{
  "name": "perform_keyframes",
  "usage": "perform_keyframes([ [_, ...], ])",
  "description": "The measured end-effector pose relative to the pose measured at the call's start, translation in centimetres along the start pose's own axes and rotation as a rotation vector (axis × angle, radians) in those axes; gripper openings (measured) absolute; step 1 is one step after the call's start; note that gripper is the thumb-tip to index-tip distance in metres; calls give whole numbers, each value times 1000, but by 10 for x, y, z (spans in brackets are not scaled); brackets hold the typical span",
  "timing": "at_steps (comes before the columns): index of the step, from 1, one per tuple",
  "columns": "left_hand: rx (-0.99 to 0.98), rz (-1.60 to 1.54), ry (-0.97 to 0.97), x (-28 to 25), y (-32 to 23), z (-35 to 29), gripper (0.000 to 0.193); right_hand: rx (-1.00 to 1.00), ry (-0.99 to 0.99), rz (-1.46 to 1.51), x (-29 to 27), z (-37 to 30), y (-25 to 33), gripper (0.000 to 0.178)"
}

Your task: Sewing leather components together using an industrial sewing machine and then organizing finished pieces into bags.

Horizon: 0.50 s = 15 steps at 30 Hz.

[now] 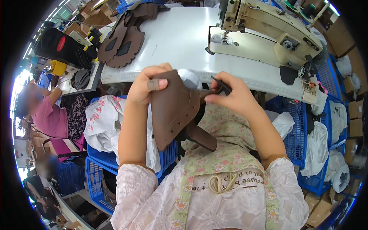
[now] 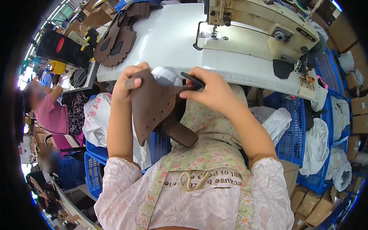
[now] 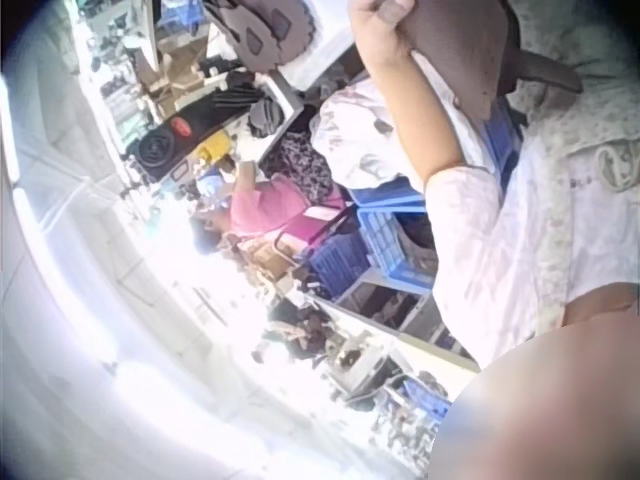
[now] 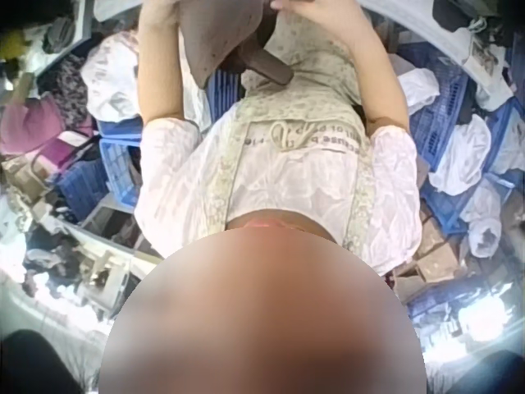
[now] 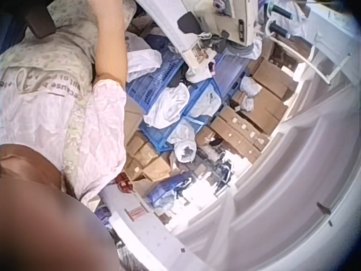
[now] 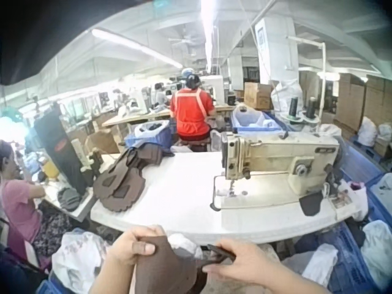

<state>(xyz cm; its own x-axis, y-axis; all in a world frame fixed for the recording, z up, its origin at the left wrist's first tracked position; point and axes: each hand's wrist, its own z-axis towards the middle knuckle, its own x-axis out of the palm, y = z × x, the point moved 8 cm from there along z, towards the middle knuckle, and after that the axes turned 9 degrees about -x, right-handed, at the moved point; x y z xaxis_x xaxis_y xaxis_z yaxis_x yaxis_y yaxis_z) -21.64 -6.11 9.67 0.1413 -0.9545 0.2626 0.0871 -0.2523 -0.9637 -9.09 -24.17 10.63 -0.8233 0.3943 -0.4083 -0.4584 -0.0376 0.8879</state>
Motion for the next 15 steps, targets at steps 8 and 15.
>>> perform_keyframes([
  [8, -79, -78, 296, 15, 7, 29, 59, 0, -186, 3, -21, -11, -11, 35],
  [15, -296, -58, 240, 4, 56, 32, 98, -101, -447, -29, -52, -34, -23, 35],
])
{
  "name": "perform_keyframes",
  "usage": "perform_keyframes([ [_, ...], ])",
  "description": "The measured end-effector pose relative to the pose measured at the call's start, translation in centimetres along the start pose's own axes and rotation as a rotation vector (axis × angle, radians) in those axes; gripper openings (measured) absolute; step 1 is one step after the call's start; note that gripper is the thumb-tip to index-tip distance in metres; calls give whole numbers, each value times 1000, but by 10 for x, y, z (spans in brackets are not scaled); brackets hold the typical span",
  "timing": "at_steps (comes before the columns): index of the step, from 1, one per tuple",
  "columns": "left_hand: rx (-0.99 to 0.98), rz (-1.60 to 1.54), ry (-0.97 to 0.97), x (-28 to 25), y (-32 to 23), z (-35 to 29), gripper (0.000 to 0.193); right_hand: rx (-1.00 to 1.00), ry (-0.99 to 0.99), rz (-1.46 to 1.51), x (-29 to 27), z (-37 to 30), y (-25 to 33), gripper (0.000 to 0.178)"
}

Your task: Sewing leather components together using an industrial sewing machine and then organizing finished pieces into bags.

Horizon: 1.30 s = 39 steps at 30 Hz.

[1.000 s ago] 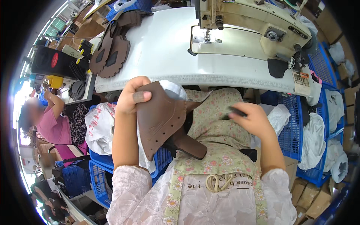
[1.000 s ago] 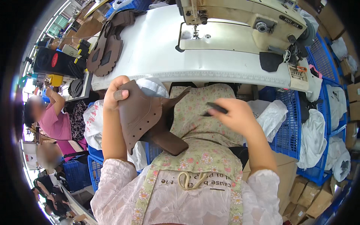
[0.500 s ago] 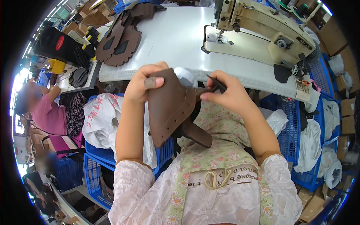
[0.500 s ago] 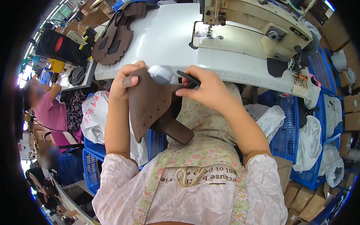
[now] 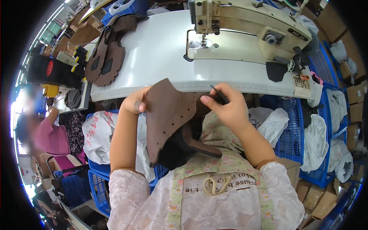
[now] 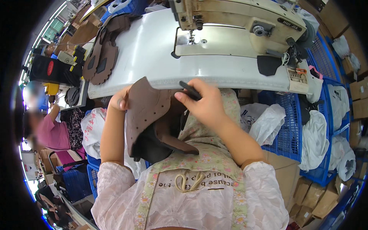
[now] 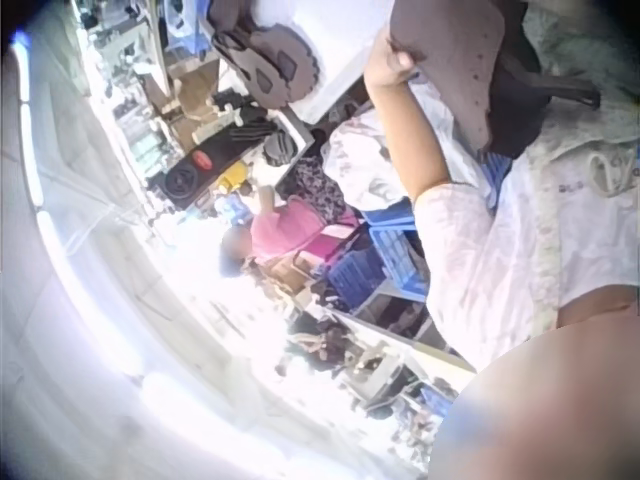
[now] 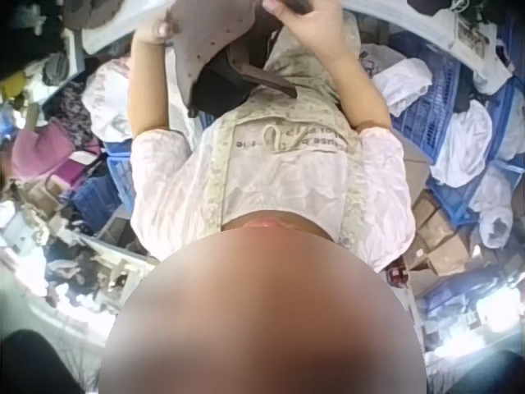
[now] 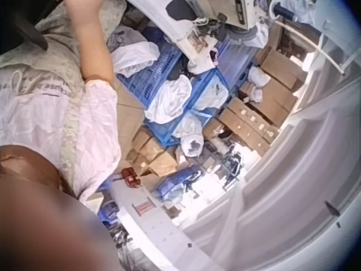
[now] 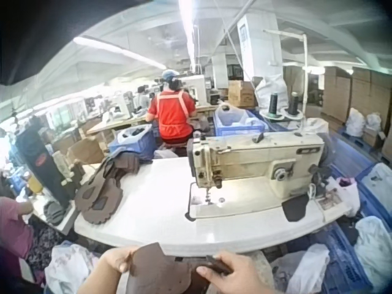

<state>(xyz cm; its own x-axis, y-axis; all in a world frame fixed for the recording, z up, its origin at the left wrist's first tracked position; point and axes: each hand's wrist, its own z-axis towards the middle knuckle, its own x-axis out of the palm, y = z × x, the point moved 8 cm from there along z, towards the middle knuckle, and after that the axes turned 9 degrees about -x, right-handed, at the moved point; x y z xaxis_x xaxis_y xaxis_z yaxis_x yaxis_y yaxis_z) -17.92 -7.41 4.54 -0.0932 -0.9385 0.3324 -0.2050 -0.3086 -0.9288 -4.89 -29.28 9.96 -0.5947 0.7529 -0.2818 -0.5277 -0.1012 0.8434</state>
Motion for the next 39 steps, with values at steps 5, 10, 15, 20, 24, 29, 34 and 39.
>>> perform_keyframes([
  [5, -147, -13, 134, 4, 18, 12, 97, 73, -55, -3, -16, -7, -22, 32],
  [10, -182, -14, 27, 8, 15, 33, 86, 133, -68, -43, -29, -3, -44, 30],
  [15, -318, 58, -191, -8, -11, 55, 63, 237, -66, -46, -24, -2, -67, 33],
  [20, -413, 396, -366, -58, -61, 89, 32, 247, -79, 11, 3, 19, -95, 35],
  [24, -503, 442, -430, -83, -53, 112, 24, 335, -80, 11, 18, 26, -123, 35],
  [29, -539, 432, -456, -99, -31, 130, 24, 429, -70, 77, 20, 22, -153, 34],
  [34, -490, 421, -480, -87, -48, 134, 20, 451, -67, 146, 15, 31, -143, 33],
  [39, -253, 343, -511, -58, -108, 126, 18, 258, -128, 122, -15, 49, -84, 32],
])
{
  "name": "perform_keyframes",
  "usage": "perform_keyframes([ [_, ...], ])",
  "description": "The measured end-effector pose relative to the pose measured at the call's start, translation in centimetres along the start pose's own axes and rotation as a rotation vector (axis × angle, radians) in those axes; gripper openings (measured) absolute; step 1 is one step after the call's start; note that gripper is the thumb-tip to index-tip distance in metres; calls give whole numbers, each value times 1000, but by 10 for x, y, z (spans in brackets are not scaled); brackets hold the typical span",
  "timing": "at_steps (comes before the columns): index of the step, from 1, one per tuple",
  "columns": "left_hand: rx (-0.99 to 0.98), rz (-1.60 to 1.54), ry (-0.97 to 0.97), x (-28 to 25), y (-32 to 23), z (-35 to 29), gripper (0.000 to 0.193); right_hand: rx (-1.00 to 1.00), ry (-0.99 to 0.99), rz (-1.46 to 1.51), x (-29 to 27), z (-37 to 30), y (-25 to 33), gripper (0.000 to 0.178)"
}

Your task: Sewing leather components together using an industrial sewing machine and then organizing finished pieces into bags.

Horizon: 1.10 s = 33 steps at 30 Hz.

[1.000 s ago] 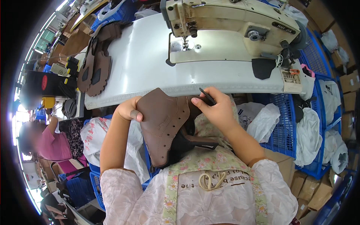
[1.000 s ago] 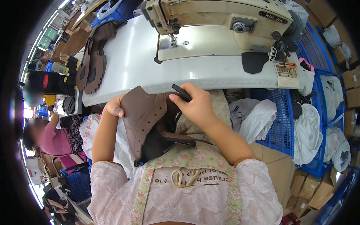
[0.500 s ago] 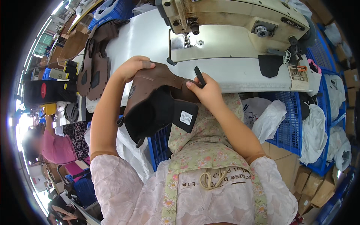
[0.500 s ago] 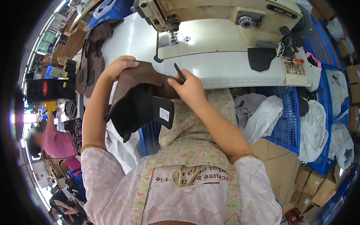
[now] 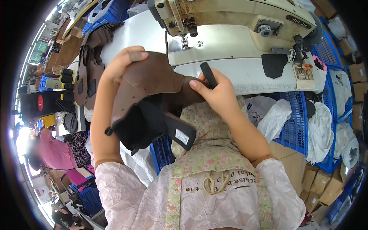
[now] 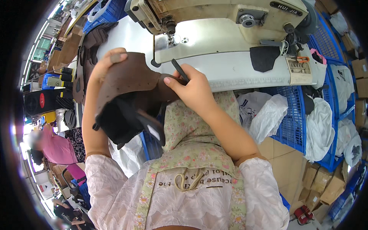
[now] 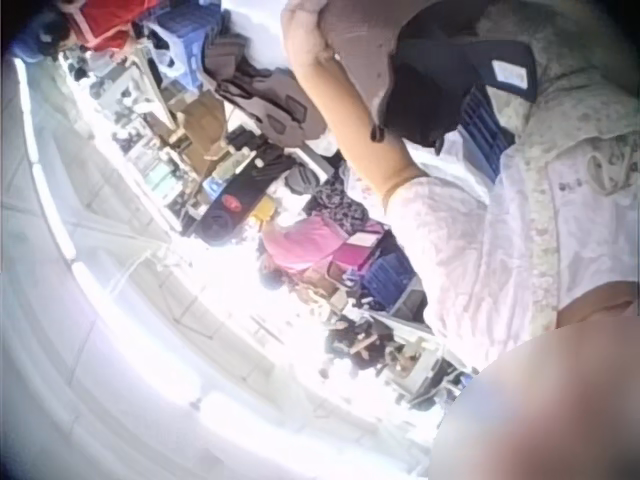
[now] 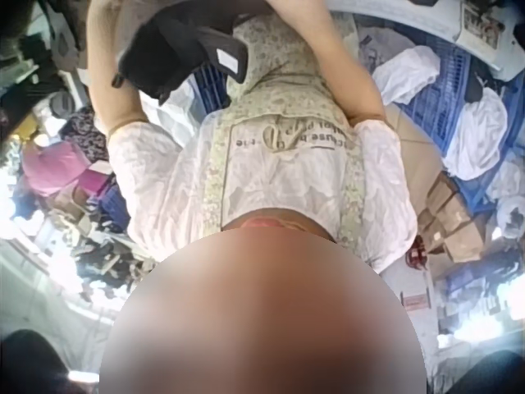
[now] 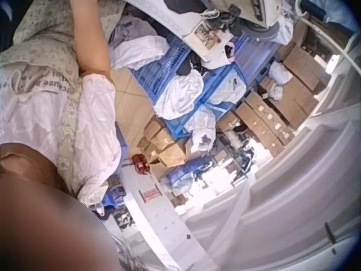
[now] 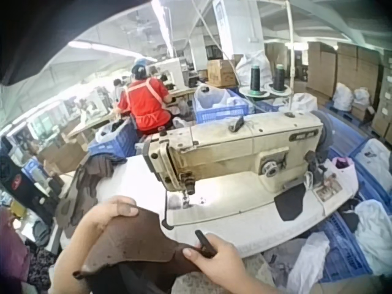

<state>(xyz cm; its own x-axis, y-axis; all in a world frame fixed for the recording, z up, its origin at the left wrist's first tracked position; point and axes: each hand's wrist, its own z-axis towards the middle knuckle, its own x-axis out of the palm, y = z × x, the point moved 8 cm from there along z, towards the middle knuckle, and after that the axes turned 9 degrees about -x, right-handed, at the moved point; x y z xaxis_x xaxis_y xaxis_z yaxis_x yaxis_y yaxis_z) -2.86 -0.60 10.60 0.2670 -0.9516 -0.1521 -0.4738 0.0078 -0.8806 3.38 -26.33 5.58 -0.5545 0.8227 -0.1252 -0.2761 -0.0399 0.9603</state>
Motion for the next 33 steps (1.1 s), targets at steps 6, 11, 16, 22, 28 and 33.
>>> perform_keyframes([
  [6, 269, 127, 142, -9, -42, -15, 28, -218, -48, -158, -10, 11, 53, 29],
  [11, 125, 435, 112, -30, -26, -21, 29, -466, -27, -383, 16, 6, 69, 27],
  [16, 72, 682, 78, -55, -19, -30, 18, -598, 78, -465, 58, -1, 72, 26],
  [22, 147, 933, -119, -68, -9, -15, 21, -352, 175, -466, 89, 25, 37, 32],
  [28, 335, 1164, -158, -35, -18, 20, 19, -258, 157, -422, 89, 33, 12, 29],
  [33, 388, 974, -25, -19, -20, 23, 19, 285, 293, 414, 90, 31, -33, 39],
])
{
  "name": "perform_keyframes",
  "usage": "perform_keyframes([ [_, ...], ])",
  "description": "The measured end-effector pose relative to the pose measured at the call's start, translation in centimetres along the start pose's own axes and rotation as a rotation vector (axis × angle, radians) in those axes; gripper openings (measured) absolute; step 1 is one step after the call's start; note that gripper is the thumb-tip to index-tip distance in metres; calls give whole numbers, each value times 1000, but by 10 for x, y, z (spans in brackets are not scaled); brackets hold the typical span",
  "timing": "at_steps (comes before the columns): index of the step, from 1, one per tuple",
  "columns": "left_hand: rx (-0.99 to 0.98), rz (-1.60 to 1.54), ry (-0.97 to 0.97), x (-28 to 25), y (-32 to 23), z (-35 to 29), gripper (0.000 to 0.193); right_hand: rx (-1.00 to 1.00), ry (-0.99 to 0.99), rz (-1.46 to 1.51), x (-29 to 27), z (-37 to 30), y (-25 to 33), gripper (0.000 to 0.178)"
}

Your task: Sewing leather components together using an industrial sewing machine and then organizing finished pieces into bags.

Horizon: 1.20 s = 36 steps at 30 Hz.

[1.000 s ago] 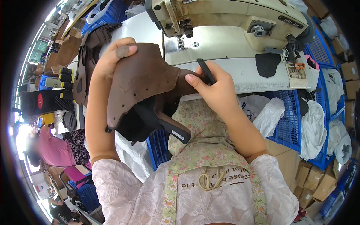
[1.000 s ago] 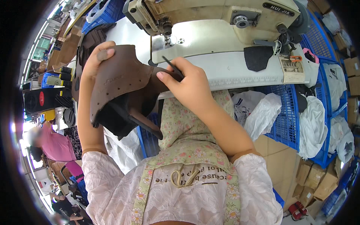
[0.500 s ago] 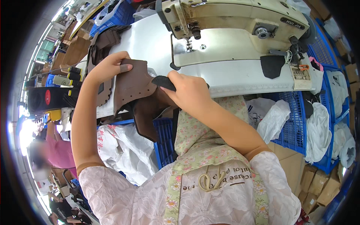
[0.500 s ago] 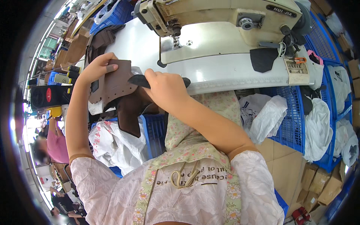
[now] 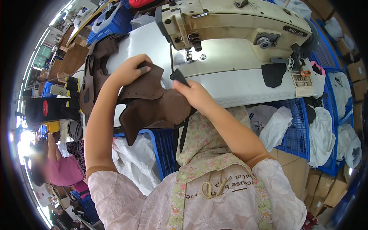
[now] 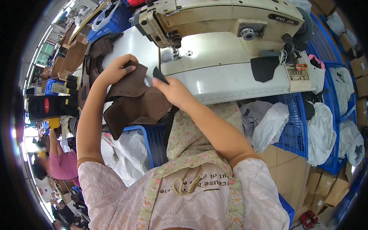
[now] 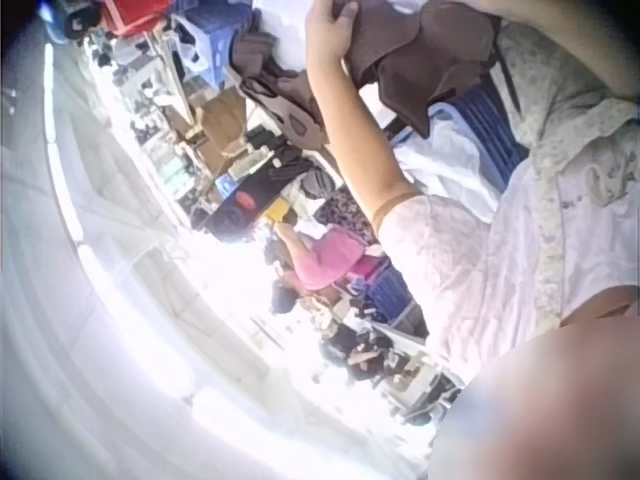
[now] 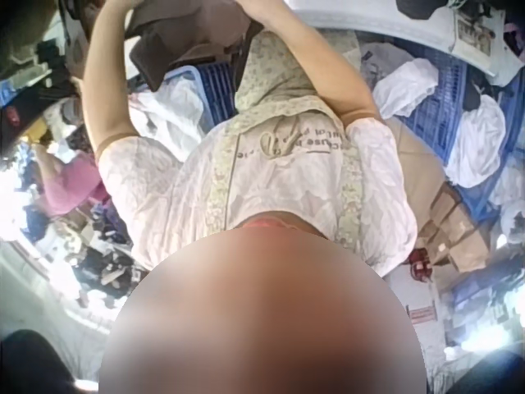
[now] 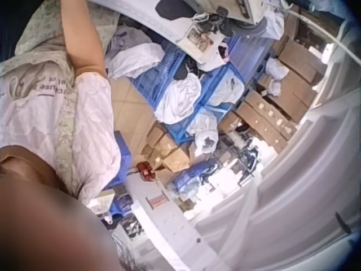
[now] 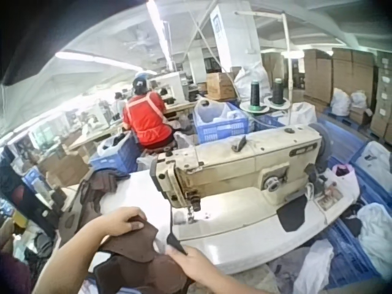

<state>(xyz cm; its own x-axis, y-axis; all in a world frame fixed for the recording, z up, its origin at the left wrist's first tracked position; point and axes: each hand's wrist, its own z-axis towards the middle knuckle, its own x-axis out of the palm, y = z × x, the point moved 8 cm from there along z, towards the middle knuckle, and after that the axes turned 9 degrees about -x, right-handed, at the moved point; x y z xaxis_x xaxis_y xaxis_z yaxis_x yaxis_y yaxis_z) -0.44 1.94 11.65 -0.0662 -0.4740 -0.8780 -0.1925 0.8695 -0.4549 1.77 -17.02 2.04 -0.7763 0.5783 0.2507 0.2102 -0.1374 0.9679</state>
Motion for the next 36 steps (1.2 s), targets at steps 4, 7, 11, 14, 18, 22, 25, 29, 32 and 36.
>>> perform_keyframes([
  [4, 1, -133, 13, -4, -4, -9, 18, 22, 4, 76, 3, 14, -4, 37],
  [7, 30, -248, 10, -7, -8, -20, 17, -15, 40, 112, 22, 18, -5, 31],
  [11, 161, -581, 10, -14, -7, -55, 18, -43, 102, 117, 39, 6, -1, 33],
  [14, 242, -787, -59, -19, 8, -83, 24, -123, 136, 69, 45, -9, 11, 30],
  [18, 298, -921, -144, -29, 25, -107, 31, -376, 39, -108, 51, -22, 31, 36],
  [22, 392, -939, -122, -29, 17, -115, 30, -580, 101, -136, 76, -24, 39, 31],
  [25, 417, -935, -77, -25, 6, -114, 28, -704, 212, -301, 100, -31, 42, 33],
  [29, 458, -947, -83, -28, -6, -116, 32, -709, 419, -338, 130, -50, 38, 36],
  [32, 502, -934, -97, -27, -14, -116, 29, -579, 504, -343, 142, -46, 25, 38],
  [36, 503, -991, -168, -29, -21, -109, 27, -310, 774, -207, 163, -29, -6, 39],
])
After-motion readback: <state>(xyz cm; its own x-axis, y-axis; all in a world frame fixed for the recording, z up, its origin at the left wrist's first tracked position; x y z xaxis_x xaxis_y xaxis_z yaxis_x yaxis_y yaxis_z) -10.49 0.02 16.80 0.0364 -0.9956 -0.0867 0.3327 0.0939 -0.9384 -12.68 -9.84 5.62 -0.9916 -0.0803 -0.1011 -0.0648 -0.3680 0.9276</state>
